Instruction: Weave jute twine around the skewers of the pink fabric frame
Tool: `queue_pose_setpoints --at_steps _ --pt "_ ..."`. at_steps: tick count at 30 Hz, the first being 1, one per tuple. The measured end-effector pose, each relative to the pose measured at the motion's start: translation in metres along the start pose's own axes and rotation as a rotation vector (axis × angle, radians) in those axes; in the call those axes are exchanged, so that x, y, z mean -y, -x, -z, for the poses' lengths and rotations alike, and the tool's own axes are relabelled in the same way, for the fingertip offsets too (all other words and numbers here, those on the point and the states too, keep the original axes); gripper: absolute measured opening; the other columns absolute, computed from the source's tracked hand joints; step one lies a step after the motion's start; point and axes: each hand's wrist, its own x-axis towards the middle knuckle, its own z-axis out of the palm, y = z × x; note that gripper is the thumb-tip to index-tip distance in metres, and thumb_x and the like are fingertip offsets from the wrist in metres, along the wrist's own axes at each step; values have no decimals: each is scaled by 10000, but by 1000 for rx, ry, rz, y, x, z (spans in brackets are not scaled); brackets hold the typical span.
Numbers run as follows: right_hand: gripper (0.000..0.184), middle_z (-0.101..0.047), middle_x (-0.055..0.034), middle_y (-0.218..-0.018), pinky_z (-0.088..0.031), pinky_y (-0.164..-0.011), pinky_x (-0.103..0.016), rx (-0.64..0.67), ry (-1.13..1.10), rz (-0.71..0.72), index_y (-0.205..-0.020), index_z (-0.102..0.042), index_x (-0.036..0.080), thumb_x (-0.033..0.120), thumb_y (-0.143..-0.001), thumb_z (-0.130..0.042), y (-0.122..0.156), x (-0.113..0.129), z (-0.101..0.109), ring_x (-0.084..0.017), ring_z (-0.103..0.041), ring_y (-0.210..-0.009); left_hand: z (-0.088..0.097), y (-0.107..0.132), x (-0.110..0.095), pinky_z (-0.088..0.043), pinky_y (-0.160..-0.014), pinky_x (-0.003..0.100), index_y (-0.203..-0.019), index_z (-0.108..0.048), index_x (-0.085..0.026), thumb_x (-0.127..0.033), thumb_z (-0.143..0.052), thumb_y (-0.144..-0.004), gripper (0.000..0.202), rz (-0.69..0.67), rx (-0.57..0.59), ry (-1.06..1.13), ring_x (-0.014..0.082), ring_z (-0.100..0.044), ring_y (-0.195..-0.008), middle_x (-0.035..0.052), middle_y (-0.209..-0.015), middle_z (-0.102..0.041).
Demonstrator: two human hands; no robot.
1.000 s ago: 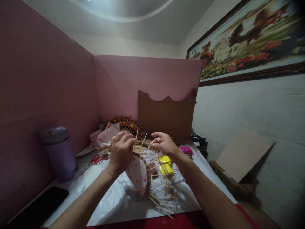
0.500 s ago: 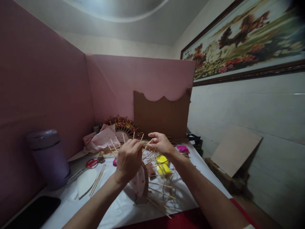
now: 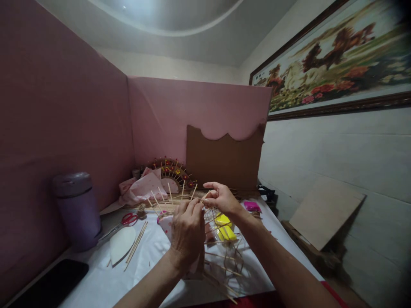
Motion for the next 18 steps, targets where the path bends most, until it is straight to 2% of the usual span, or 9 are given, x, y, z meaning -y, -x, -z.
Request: queue_pose_setpoints --at_steps 3,9,13,15,18 --pt "516 -614 61 -530 -423 -533 -238 8 5 5 -978 -471 152 136 -514 -695 2 0 -2 -101 -550 -478 1 3 1 -464 -809 441 -1012 -604 -146 -121 -543 -827 197 -10 2 -13 271 -546 -952 112 -1094 -655" --pt "539 -606 56 -543 -411 -538 -243 6 37 14 -995 -490 145 177 -511 -724 2 -3 -1 -109 -554 -497 0 7 4 -454 -821 438 -1034 -598 -147 -137 -522 -846 203 -8 25 26 264 -536 -970 112 -1110 -647" --pt "545 -636 39 -569 -420 -542 -245 -3 56 7 -1001 -491 142 178 -508 -722 1 -6 0 -108 -559 -498 4 4 5 -440 -796 413 -985 -610 -169 -170 -505 -868 157 12 36 84 244 -541 -917 76 -1014 -670" --pt "548 -650 32 -578 -424 -539 -246 -13 69 -1 -1003 -488 143 169 -505 -716 0 -6 0 -110 -566 -496 8 0 10 -430 -757 396 -902 -621 -181 -164 -493 -872 132 42 -2 113 233 -541 -850 57 -886 -675" --pt "533 -659 26 -570 -425 -536 -247 -22 88 -10 -1005 -482 145 155 -519 -701 1 -4 -1 -116 -577 -495 15 -7 26 -411 -726 388 -806 -616 -177 -128 -492 -853 141 127 -148 90 235 -525 -791 58 -766 -652"
